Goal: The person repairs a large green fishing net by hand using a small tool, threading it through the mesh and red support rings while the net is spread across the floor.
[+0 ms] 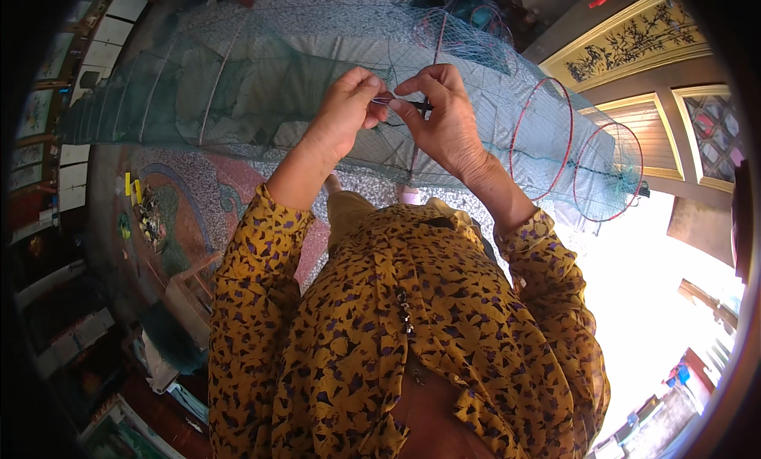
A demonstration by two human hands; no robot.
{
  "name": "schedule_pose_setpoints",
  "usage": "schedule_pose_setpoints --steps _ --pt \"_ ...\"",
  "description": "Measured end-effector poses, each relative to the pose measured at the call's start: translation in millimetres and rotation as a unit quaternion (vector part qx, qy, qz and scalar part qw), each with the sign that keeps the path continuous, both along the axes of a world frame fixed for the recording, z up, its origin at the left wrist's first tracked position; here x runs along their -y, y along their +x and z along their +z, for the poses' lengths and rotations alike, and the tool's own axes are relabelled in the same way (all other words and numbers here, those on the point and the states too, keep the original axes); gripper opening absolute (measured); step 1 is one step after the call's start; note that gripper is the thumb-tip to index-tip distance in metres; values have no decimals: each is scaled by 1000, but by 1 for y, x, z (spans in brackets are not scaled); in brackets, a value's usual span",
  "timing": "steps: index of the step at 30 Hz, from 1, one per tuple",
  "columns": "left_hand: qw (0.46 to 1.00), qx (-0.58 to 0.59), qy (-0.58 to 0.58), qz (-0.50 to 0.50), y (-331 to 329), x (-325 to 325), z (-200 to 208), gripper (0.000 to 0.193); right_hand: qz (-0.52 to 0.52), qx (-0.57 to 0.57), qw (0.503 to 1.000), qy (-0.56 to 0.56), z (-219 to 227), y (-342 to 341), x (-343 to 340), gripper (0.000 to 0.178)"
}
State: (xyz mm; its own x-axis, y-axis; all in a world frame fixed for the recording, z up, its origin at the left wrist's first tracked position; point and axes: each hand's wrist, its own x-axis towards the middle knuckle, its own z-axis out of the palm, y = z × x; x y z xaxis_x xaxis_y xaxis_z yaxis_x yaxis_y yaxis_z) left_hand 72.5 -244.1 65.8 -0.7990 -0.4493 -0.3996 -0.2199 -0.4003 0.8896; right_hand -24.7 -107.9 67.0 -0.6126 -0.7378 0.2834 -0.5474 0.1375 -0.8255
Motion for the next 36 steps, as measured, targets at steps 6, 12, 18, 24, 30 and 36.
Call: schedule_pose_setpoints --steps 6,12,18,24,30,36 --pt "994 27 -104 28 -5 12 5 13 51 23 998 15 -2 -9 -3 13" --pt "982 -51 -181 -8 -9 12 26 14 20 14 999 22 0 -3 0 10" --pt "988 -7 -154 18 7 5 18 13 9 36 999 26 -4 -5 0 9" --pt "987 15 -163 -2 -15 12 15 13 88 39 995 -7 -6 -12 -5 8" --pt "983 -33 -180 5 -4 2 25 13 -18 7 1000 12 -5 2 2 8" --pt "994 19 78 76 15 -30 0 11 -26 40 999 -3 -14 4 4 10"
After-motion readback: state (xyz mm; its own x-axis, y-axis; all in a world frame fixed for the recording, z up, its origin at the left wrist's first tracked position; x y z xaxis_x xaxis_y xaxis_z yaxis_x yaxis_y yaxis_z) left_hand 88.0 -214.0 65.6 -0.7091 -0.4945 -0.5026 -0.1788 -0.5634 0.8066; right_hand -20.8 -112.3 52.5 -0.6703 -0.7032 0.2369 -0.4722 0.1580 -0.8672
